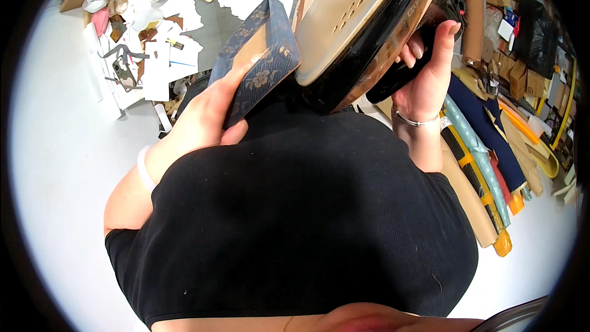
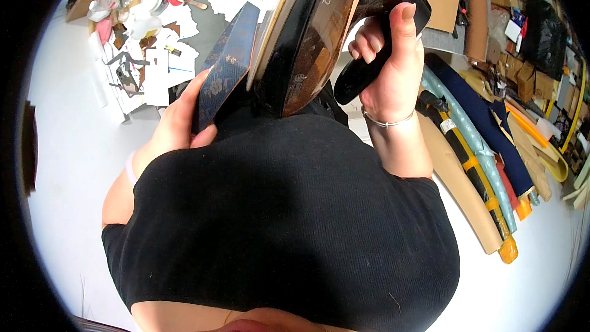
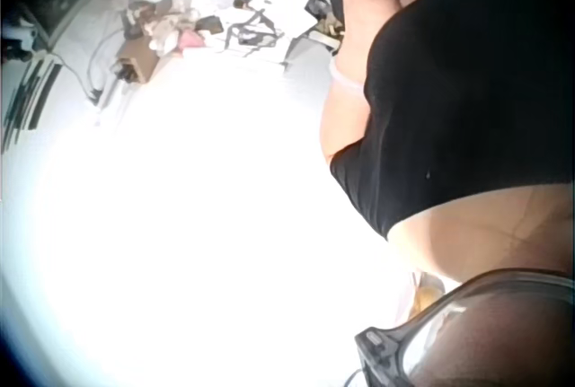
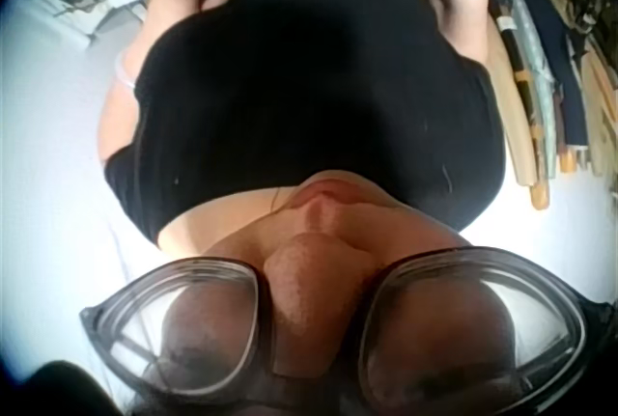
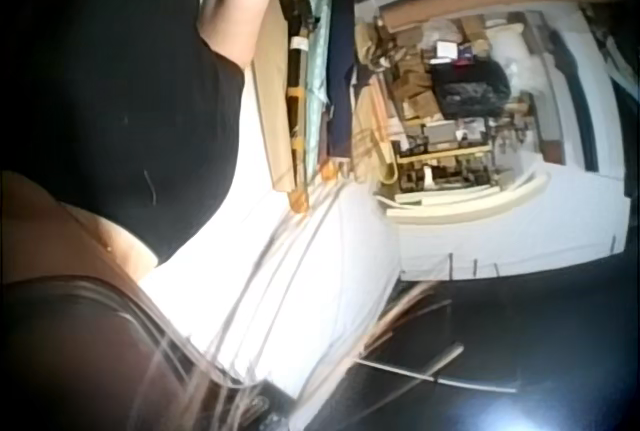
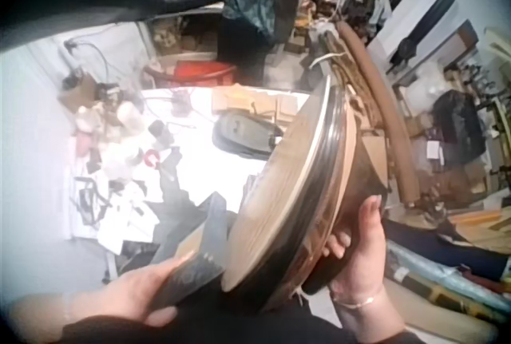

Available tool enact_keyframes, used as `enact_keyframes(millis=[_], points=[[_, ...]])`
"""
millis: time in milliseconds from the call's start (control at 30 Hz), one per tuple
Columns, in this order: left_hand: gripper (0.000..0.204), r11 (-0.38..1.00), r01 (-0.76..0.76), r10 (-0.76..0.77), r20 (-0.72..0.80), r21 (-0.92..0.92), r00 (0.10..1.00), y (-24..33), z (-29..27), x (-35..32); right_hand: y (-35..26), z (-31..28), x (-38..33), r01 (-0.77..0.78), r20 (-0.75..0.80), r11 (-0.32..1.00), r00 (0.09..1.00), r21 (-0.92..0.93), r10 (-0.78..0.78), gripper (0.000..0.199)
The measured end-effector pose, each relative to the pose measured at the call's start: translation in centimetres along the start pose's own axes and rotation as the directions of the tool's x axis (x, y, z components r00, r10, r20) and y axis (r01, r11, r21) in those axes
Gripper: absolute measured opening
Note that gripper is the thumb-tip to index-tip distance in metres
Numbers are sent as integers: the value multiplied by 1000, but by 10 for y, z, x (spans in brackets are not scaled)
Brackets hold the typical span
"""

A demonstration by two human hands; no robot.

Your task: The person assembles a small rectangular box by clamping patterned fabric strips to a cardboard base, then uses a hot iron to press and smooth the fabric edges. The person repeatedly irons different sides of the box and inspects the finished edges.

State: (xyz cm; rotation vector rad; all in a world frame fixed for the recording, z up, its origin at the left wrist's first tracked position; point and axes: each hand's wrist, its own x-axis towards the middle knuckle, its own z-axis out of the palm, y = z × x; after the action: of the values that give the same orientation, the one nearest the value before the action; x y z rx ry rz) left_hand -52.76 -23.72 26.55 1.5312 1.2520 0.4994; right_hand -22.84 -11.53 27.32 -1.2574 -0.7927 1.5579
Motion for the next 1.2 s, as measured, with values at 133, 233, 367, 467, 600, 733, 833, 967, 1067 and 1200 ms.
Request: enact_keyframes(millis=[133, 233, 367, 467, 600, 733, 833, 967, 1067, 1200], points=[[80, 999, 34, -33, 40, -12, 999, 2, -5, 5, -1, 1, 2, -27, -31, 1000, 999, -1, 27, 48], [80, 1000, -11, 12, 32, -6, 999, 1, -6, 8, -4, 1, 4, -20, -18, 999, 1000, -25, 19, 47], [79, 998, -59, 59, -6, 29, 998, 0, -4, 11, -4, 3, 8, -14, -14, 999, 1000, -31, 13, 47], [77, 1000, -5, 5, -17, -3, 1000, -5, -7, 9, -2, 7, 13, -43, 1, 998, 999, 41, 43, 48], [68, 999, 7, -17, -200, -49, 980, -18, 9, -2, 13, 16, 10, -54, 30, 981, 998, 186, 50, 48], [67, 979, -87, 43, -234, -183, 971, -31, 11, -11, 20, 20, 9, 17, 69, 972, 997, 234, -34, 48], [66, 955, -227, 177, -246, -193, 953, -27, 6, -12, 19, 20, 10, 144, 81, 959, 982, 243, -168, 45], [71, 844, -533, 468, -412, -52, 782, -31, 15, 2, 19, 24, 5, 263, 107, 939, 951, 221, -291, 45], [70, 810, -583, 525, -510, 54, 682, -31, 23, 9, 12, 31, -4, 285, 156, 958, 946, 17, -284, 58], [49, 772, -468, 116, -628, -431, 770, -32, 29, 8, 10, 37, -10, 283, 174, 957, 941, 62, -289, 58]])
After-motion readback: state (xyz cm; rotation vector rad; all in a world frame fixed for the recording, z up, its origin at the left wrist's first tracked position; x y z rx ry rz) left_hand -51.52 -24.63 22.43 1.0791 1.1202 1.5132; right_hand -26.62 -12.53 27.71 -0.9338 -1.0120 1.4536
